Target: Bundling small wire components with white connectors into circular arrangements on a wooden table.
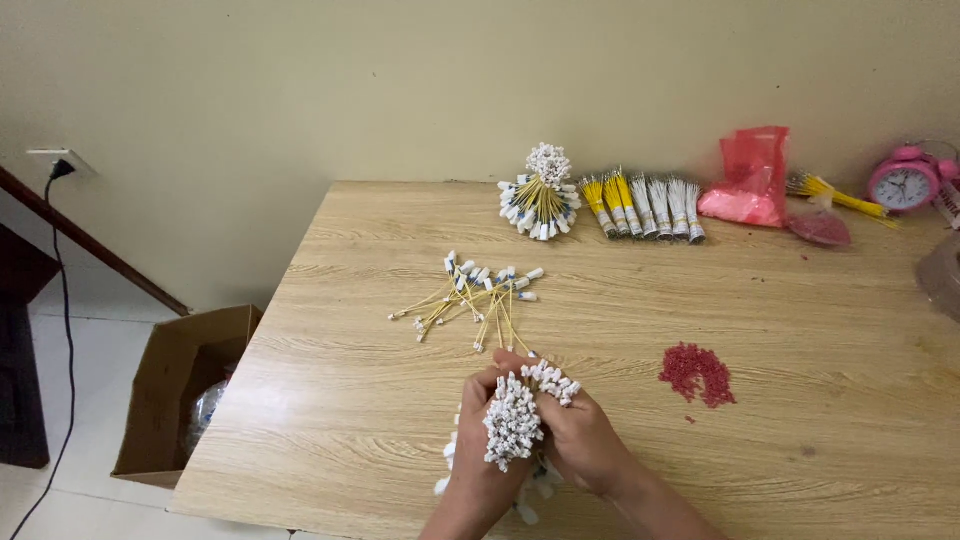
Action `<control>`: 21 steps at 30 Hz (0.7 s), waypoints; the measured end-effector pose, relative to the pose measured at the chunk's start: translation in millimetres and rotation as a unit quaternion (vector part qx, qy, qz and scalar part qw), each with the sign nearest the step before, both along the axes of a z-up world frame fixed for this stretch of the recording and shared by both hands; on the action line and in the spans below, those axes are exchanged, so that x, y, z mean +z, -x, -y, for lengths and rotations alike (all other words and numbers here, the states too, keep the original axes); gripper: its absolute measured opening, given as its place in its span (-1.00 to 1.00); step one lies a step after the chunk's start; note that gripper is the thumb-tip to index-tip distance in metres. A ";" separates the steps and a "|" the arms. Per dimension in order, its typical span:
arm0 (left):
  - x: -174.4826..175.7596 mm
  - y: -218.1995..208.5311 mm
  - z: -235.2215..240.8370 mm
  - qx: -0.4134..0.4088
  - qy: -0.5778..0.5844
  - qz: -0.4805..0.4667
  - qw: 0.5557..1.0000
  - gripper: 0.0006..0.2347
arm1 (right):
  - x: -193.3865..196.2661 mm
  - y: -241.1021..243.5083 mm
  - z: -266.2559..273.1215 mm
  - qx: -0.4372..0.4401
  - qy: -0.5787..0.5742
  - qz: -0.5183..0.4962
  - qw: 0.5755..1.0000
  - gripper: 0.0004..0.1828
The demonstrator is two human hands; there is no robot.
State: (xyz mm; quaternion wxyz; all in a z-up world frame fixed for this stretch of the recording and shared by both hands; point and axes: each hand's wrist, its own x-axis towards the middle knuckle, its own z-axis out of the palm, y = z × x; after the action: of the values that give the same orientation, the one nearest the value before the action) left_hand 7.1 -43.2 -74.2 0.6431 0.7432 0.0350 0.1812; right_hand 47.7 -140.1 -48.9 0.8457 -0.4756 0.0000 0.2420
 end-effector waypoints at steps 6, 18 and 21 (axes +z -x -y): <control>-19.9 -2.0 -10.8 0.078 -0.235 0.100 0.964 -0.87 | -17.6 -1.8 -3.0 0.010 -0.029 0.010 0.999 -0.49; -15.1 0.2 -22.6 -0.088 0.082 -0.069 0.990 -0.83 | 59.2 -18.8 10.5 0.038 0.295 0.608 0.736 -0.26; -28.7 3.1 -29.3 -0.067 0.061 -0.060 0.994 -0.67 | 48.0 -22.4 2.1 0.164 0.303 0.584 0.734 -0.22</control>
State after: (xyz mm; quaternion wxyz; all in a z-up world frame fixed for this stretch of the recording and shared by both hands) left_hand 4.0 -13.9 -102.9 0.6948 0.7127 0.0340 0.0904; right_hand 70.1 -142.2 -1.0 0.4370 -0.7474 -0.4990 0.0388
